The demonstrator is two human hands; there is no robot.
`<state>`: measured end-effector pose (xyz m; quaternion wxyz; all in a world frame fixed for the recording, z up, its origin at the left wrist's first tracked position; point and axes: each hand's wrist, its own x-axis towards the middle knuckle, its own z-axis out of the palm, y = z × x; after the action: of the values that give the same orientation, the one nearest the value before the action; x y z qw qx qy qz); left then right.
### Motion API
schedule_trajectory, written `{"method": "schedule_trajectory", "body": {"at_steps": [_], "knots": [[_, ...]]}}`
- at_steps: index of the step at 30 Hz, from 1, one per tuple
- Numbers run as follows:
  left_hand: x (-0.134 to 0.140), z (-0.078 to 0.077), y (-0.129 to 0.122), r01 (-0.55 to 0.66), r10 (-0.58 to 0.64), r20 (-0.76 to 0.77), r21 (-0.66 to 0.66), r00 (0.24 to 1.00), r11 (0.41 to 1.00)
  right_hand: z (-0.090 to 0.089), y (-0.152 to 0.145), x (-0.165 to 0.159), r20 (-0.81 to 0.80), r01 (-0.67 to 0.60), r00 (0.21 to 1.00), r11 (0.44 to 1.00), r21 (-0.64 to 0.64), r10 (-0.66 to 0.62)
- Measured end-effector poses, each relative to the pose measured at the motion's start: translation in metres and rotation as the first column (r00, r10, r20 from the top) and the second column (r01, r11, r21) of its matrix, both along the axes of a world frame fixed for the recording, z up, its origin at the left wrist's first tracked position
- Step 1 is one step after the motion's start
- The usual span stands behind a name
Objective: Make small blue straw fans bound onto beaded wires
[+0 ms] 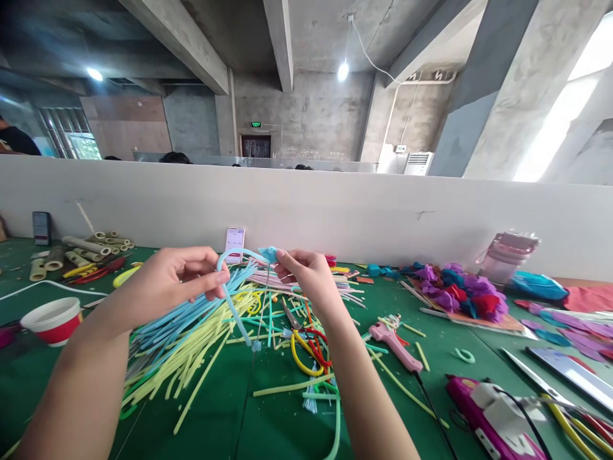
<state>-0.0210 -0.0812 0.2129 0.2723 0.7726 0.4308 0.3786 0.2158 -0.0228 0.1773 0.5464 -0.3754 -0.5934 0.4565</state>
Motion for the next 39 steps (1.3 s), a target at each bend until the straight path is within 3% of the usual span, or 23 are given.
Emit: {"method": "schedule_trajectory", "body": {"at_steps": [8,15,19,22,25,28,30,35,39], "knots": [[-0.003,-0.006,0.009,-0.118,0.126,-0.084,0.101,0.988,0.988,0.001,0.0,0.004,-0.029,-0.02,0.999,1.0,-0.016,0.02],[-0.016,-0.002,0.022,0.077,-0.076,0.018,-0.035,0.997,0.996,0.006,-0.001,0.016,-0.157,-0.062,0.986,0.997,-0.042,0.055],[-0.013,-0.004,0.029,0.216,-0.231,-0.211,-0.095,0.95,0.972,0.007,-0.002,0.016,-0.231,-0.104,0.968,0.994,-0.039,0.093],[-0.003,-0.014,0.041,0.414,-0.468,-0.303,-0.227,0.831,0.882,0.007,-0.002,0.015,-0.262,-0.112,0.96,0.992,-0.051,0.095],[0.008,-0.026,0.053,0.595,-0.689,-0.215,-0.372,0.692,0.713,0.008,-0.002,0.014,-0.285,-0.102,0.956,0.992,-0.077,0.076],[0.016,-0.031,0.057,0.664,-0.786,-0.079,-0.487,0.613,0.567,0.008,-0.001,0.016,-0.292,-0.082,0.955,0.992,-0.095,0.051],[0.017,-0.03,0.056,0.668,-0.801,-0.062,-0.515,0.595,0.536,0.009,0.0,0.018,-0.304,-0.083,0.952,0.99,-0.112,0.045],[-0.006,-0.026,0.06,0.616,-0.728,-0.065,-0.485,0.682,0.621,0.009,0.002,0.023,-0.314,-0.137,0.945,0.981,-0.137,0.088],[-0.044,-0.027,0.069,0.477,-0.505,0.015,-0.355,0.863,0.804,0.008,0.001,0.024,-0.28,-0.164,0.952,0.98,-0.114,0.127]]}}
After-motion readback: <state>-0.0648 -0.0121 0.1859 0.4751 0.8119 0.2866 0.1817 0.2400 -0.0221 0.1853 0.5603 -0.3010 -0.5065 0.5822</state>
